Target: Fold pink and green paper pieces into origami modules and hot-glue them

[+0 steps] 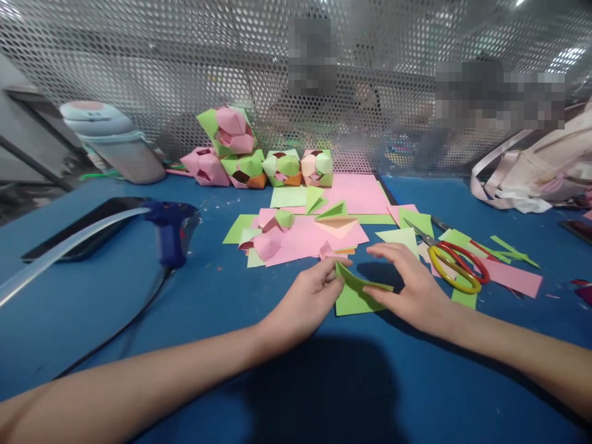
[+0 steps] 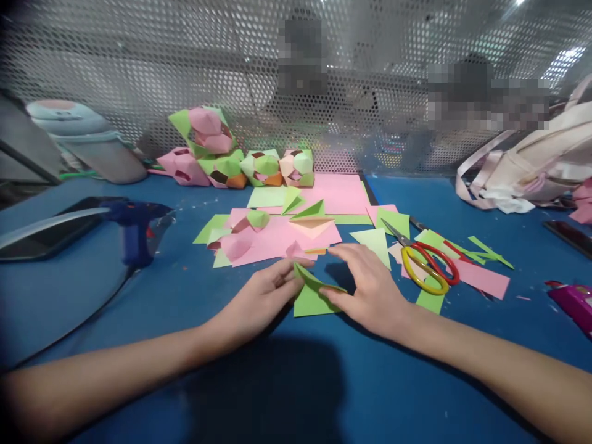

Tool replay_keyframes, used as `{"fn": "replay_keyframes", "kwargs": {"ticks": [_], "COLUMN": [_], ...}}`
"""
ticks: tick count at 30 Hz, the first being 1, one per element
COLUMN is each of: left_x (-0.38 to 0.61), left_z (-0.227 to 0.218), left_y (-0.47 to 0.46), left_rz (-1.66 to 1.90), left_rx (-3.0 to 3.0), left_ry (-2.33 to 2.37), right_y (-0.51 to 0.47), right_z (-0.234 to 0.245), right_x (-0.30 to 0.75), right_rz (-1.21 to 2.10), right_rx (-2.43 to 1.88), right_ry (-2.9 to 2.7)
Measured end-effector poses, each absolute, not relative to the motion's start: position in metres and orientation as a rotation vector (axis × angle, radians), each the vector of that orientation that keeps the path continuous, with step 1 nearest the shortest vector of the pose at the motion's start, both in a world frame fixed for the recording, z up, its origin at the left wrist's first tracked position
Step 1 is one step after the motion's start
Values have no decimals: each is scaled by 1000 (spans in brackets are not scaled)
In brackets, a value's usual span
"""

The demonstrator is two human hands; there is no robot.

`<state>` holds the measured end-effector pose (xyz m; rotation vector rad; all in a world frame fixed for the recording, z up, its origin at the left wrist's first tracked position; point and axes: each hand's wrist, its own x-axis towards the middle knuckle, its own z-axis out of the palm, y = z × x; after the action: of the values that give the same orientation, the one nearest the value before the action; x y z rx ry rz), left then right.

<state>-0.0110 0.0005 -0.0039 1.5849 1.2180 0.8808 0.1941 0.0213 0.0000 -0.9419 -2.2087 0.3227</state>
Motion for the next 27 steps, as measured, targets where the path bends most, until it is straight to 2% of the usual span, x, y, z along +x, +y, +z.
{"fn": "replay_keyframes", "kwargs": {"ticks": [5,8,15,23,27], "left_x": [-6,-5,-9,-10,-11], "left_z": [-10,-11,-12,-18,-20], "left_y": [-3,-4,-2,1,1], "left_rz": [848,844,736,692,703], "left_rx": [1472,1571,2238,2449,2500], "left_ry": [999,1041,1175,1098,1050], "right_y": [20,19,26,40,34], "right_z": [3,6,10,-8,-14], "right_x": [198,200,202,215,213], "right_rz": [985,1091,856,393,334], "right_rx": [-1323,-1335,-1178,-931,-827], "right_ry": [-2096,-2028,-2174,-2488,-2485]}}
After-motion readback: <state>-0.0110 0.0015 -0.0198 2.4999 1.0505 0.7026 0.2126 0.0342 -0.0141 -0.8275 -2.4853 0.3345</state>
